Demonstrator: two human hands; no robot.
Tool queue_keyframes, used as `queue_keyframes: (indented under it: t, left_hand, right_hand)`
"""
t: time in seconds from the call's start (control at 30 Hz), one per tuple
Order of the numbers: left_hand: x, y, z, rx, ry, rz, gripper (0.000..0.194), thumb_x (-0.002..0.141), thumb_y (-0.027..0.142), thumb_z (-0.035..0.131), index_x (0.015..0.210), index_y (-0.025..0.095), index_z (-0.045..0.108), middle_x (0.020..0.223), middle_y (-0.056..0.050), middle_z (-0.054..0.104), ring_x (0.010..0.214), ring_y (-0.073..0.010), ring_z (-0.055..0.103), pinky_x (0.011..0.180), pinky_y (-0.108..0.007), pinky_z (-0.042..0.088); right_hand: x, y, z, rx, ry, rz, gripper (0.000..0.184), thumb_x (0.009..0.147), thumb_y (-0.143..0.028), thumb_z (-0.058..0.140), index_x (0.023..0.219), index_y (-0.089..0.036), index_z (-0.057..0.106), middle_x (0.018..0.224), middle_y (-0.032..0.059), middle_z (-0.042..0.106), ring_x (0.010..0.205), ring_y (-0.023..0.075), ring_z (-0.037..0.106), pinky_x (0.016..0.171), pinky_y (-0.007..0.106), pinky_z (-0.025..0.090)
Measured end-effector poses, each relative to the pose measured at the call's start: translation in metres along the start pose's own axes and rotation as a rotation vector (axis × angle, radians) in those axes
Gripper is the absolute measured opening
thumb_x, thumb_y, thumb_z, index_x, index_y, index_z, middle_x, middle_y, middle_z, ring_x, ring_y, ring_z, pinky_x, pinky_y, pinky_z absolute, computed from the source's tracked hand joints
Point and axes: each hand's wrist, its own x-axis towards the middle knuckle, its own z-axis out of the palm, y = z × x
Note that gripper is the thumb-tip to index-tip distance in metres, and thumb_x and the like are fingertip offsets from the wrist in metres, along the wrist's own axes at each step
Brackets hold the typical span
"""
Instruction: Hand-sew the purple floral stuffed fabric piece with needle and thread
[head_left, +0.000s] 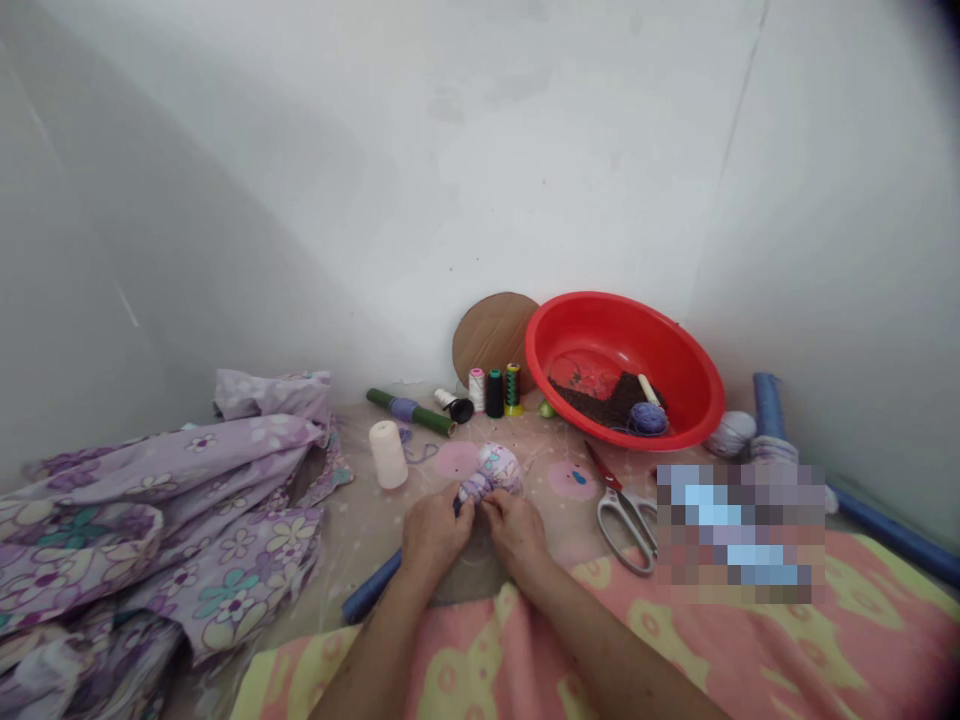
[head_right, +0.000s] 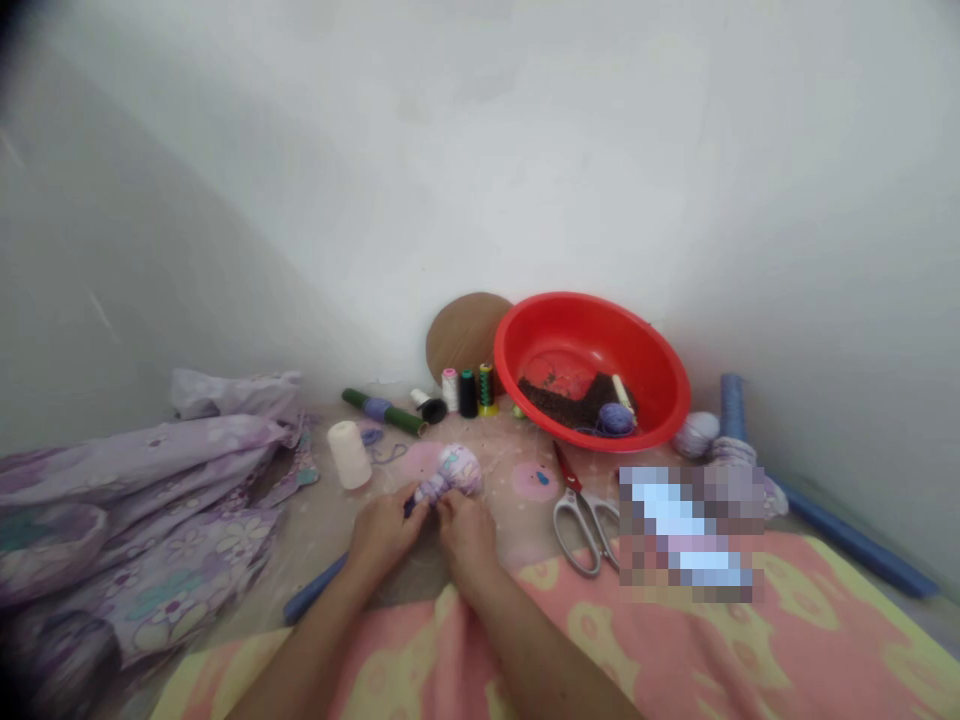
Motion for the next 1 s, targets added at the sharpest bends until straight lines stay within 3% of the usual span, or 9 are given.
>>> queue_keyframes:
  t: [0.3, 0.5, 0.6, 0.73, 0.83, 1.0]
  left_hand:
    - [-0.004, 0.006, -0.004, -0.01, -0.026, -0.015, 0.039, 0.08, 0.044, 0.027, 0.101, 0.023, 0.052, 0.085, -0.006, 0.062, 0.078, -0.0166, 0.056, 0.065, -0.024, 0.036]
    - [-0.006, 0.005, 0.0, -0.044, 0.009, 0.035, 0.037, 0.08, 0.045, 0.025, 0.099, 0.027, 0.052, 0.083, -0.004, 0.062, 0.076, -0.017, 0.057, 0.063, -0.024, 0.036]
    - [-0.007, 0.005, 0.002, -0.035, 0.02, 0.039, 0.037, 0.08, 0.045, 0.026, 0.1, 0.027, 0.051, 0.083, -0.004, 0.062, 0.075, -0.0181, 0.057, 0.063, -0.026, 0.037]
    - [-0.008, 0.008, -0.002, -0.035, 0.006, 0.015, 0.038, 0.079, 0.045, 0.027, 0.104, 0.026, 0.05, 0.087, -0.005, 0.062, 0.079, -0.018, 0.056, 0.066, -0.026, 0.037]
    - [-0.01, 0.012, -0.006, -0.039, -0.003, 0.001, 0.039, 0.079, 0.045, 0.028, 0.106, 0.025, 0.048, 0.09, -0.006, 0.061, 0.08, -0.0177, 0.056, 0.067, -0.026, 0.037]
    - [-0.013, 0.017, -0.007, -0.055, -0.003, -0.012, 0.039, 0.079, 0.043, 0.029, 0.11, 0.026, 0.045, 0.093, -0.005, 0.061, 0.082, -0.0179, 0.056, 0.069, -0.027, 0.037]
  right_hand:
    - [0.001, -0.003, 0.003, 0.248, 0.06, 0.034, 0.014, 0.071, -0.018, 0.043, 0.079, -0.017, 0.054, 0.07, 0.0031, 0.061, 0.065, 0.0141, 0.055, 0.058, 0.022, 0.037]
    - [0.002, -0.003, 0.004, 0.383, 0.042, -0.068, 0.02, 0.063, -0.012, 0.041, 0.082, -0.017, 0.048, 0.071, 0.0006, 0.058, 0.065, 0.0129, 0.052, 0.059, 0.022, 0.038]
    - [0.0, -0.003, -0.006, 0.253, 0.035, -0.093, 0.02, 0.065, -0.013, 0.041, 0.083, -0.017, 0.051, 0.069, 0.0004, 0.057, 0.064, 0.0131, 0.05, 0.057, 0.022, 0.035]
    - [-0.002, -0.006, -0.024, -0.014, 0.211, -0.108, 0.019, 0.074, -0.018, 0.039, 0.083, -0.018, 0.055, 0.076, 0.0034, 0.057, 0.07, 0.0145, 0.048, 0.062, 0.024, 0.032]
    - [0.0, -0.009, -0.03, -0.152, 0.301, -0.248, 0.02, 0.077, -0.021, 0.038, 0.083, -0.019, 0.057, 0.084, 0.0053, 0.054, 0.08, 0.0165, 0.044, 0.069, 0.027, 0.03]
    - [0.006, -0.012, -0.028, -0.359, 0.257, -0.38, 0.017, 0.077, -0.023, 0.042, 0.073, -0.019, 0.058, 0.078, 0.0057, 0.052, 0.08, 0.0188, 0.04, 0.073, 0.033, 0.026]
